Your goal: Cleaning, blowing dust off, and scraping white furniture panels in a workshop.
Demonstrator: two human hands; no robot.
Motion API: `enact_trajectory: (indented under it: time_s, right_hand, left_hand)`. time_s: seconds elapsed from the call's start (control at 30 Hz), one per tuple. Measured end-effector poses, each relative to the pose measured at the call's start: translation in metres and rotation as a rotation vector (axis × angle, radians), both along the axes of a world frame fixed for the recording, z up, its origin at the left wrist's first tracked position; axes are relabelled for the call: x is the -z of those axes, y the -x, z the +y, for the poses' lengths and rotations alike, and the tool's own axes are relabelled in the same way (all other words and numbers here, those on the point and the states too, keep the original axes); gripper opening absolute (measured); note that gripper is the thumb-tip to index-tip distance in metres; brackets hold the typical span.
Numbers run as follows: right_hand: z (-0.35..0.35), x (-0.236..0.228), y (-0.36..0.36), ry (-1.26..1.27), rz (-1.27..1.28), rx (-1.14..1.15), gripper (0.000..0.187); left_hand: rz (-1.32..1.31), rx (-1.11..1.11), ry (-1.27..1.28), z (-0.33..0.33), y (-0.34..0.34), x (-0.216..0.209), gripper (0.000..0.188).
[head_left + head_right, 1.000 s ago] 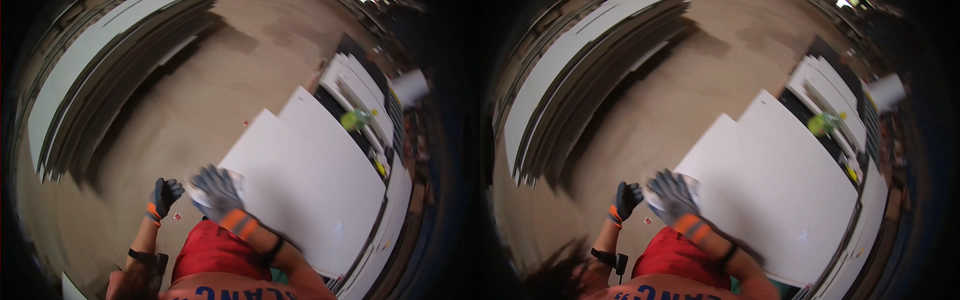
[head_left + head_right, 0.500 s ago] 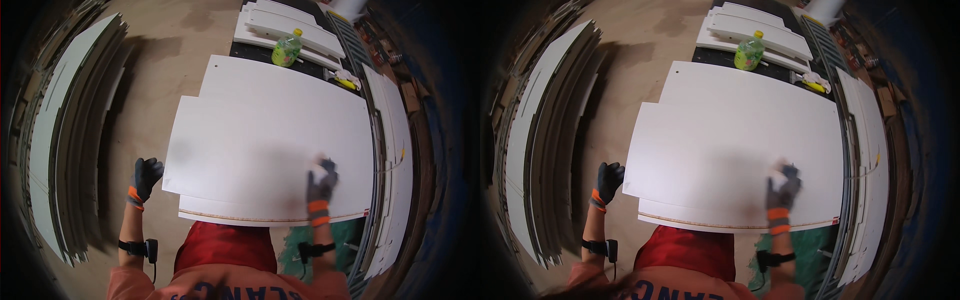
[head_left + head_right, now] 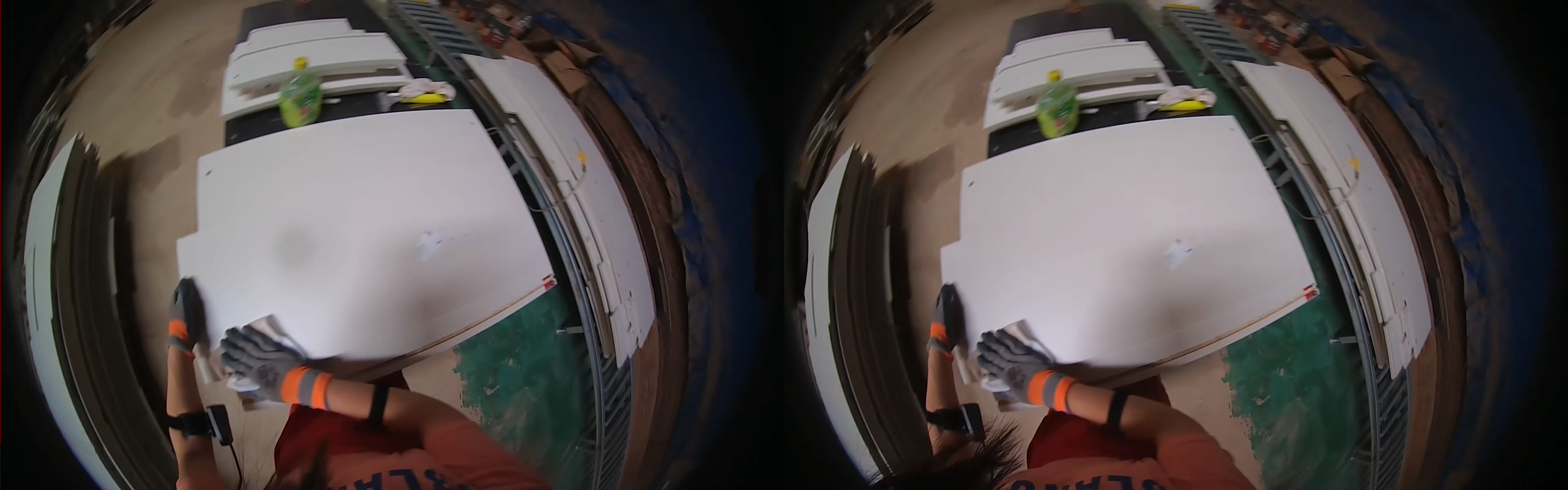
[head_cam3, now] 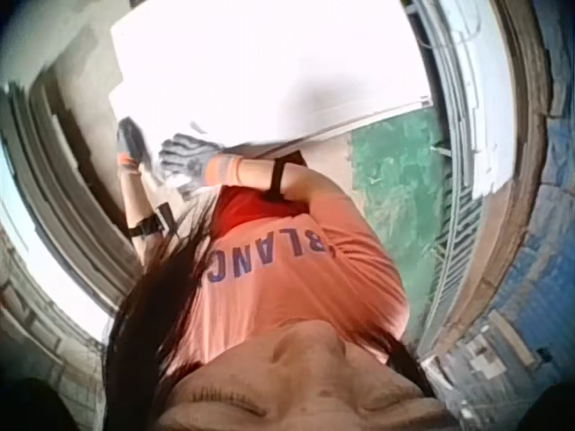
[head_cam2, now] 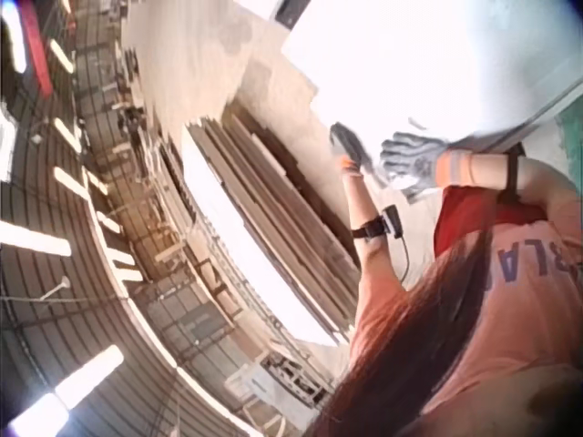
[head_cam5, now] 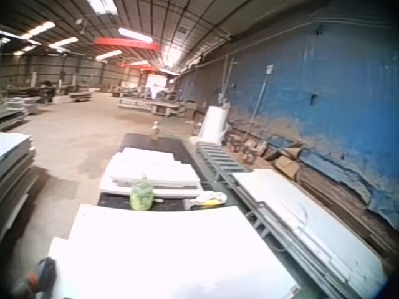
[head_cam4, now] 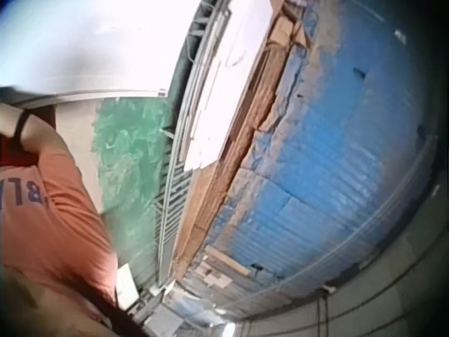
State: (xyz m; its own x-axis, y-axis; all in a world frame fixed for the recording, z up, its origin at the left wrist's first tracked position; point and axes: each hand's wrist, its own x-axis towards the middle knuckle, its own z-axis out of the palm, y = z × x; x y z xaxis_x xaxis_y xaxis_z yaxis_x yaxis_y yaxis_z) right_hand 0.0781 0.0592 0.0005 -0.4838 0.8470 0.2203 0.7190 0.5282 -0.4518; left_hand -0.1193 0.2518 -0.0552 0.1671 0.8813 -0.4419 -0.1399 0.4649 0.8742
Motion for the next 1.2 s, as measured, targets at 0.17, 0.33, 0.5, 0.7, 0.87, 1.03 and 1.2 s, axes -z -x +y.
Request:
enact_trajectory:
  time_s: [0.17,0.33,0.5,0.7,0.87,1.03,1.2]
  right_hand:
    - [-0.023,-0.028,-0.150,0.121,0.092,0.221,0.065]
    - [-0.086,-0.025,-0.364,-0.068,-0.047,1.094,0.044]
    - [-0.147,-0.005,-0.504,-0.067,-0.223,1.487,0.046]
    - [-0.100,0.004,-0.551,0.045,-0.060,1.560,0.048]
    - [0.005,-0.013,-0.554,-0.031,-0.264,1.375,0.055]
    - [0.127,-0.003,-0.432,-0.196,0.141,0.789,0.047]
    - [0.169,0.038,-0.177,-0.128,-0.003,0.212,0.062]
  left_hand:
    - [0.489,0.050,-0.182,-0.004,-0.006,0.022,0.040]
    - [0.802,0.118,-0.476,-0.009,0.002,-0.004,0.064]
    - [0.791,0.139,-0.397,-0.038,-0.027,-0.027,0.066]
    - [0.967,0.045,0.017,-0.045,-0.022,-0.035,0.074]
    - [1.091,0.036,-0.390,-0.051,-0.035,-0.027,0.082]
    - [1.147,-0.122,-0.236,-0.039,0.024,0.020,0.077]
    - [1.188,-0.165,-0.234,-0.049,-0.002,0.005,0.079]
